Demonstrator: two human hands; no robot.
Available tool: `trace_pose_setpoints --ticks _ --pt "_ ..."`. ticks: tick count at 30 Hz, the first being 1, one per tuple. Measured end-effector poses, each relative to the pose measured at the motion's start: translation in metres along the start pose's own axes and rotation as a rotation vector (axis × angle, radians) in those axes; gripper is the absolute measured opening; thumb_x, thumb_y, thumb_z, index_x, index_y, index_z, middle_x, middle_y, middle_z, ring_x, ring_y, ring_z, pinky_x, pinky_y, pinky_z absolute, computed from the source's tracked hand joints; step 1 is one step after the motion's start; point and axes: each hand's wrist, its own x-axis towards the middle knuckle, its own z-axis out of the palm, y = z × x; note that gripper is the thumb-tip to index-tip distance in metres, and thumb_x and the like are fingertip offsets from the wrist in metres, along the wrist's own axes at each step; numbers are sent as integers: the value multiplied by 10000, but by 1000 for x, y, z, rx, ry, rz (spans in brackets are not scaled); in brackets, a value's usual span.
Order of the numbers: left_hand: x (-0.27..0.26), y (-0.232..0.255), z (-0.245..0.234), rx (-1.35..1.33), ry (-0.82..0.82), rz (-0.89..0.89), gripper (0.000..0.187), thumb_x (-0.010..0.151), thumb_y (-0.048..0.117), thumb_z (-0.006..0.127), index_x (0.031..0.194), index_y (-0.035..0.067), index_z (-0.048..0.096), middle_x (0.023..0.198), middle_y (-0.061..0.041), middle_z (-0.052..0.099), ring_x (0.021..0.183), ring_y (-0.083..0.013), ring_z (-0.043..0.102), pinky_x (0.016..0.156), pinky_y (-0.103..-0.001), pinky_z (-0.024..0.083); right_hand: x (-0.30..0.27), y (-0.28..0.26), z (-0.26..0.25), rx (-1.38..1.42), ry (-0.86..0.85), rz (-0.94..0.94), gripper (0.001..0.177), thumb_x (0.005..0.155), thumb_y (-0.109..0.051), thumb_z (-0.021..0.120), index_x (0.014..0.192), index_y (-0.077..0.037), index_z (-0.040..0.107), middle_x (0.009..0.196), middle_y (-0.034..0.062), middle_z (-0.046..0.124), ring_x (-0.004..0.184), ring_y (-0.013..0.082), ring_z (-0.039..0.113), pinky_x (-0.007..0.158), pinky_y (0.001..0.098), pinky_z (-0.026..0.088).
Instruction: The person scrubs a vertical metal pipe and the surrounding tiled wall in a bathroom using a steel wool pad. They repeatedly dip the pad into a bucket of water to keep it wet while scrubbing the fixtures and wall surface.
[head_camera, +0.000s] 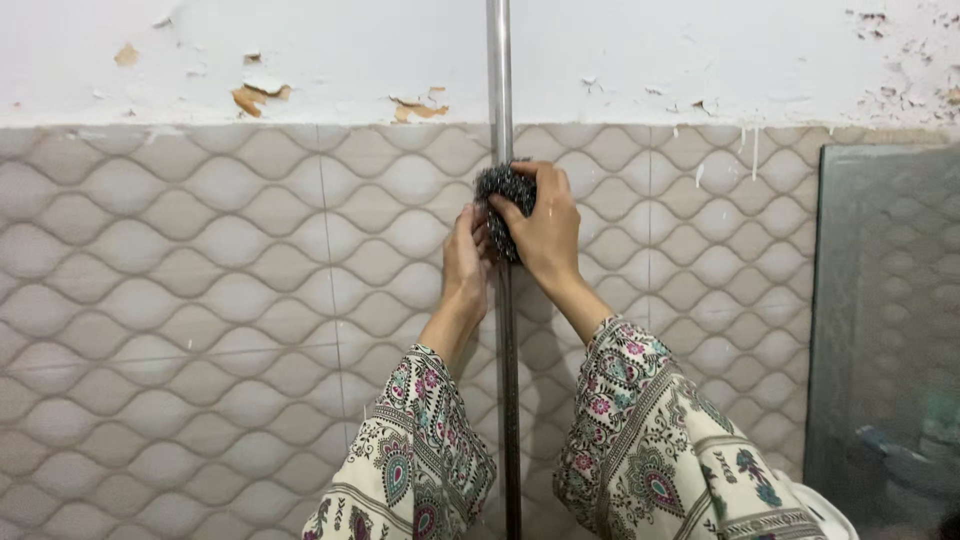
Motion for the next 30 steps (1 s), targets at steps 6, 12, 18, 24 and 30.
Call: trace_pose_setpoints --ticks 6,12,18,24,30 --pt "5 -1 3 152 -10 15 660 1059 538 300 1315 25 626 1093 -53 681 842 -137 567 706 -270 459 70 -4 15 -4 40 -44 431 880 -190 788 1192 15 571 1127 203 664 1038 380 670 905 452 517" --pt "-1 2 -19 46 27 -20 716 1039 556 261 1303 -16 603 1092 -106 680 863 -194 637 776 -343 556 -3 -1 10 -37 9 -2 388 923 -170 754 1215 26 590 1123 235 650 1039 424 638 870 489 499" --pt "0 7 -13 104 55 -12 718 1057 527 253 1276 -39 635 1107 -150 696 845 -203 663 764 -344 562 20 5 22 -85 77 -124 342 949 -163 751 1175 29 581 1124 236 644 1038 430 630 870 498 499" --pt "-13 11 -9 222 29 110 692 1058 497 244 1226 -28 661 1053 -118 749 802 -159 698 704 -279 591 91 13 34 -73 49 -108 399 889 -196 792 1140 19 568 1060 218 669 1006 420 655 870 500 508" --pt "-39 14 -19 367 115 400 608 1104 409 290 1139 -36 702 971 -148 754 721 -169 685 610 -274 563 -37 5 3 -65 -61 38 397 921 -198 761 1155 35 540 1051 265 639 961 473 635 782 535 510"
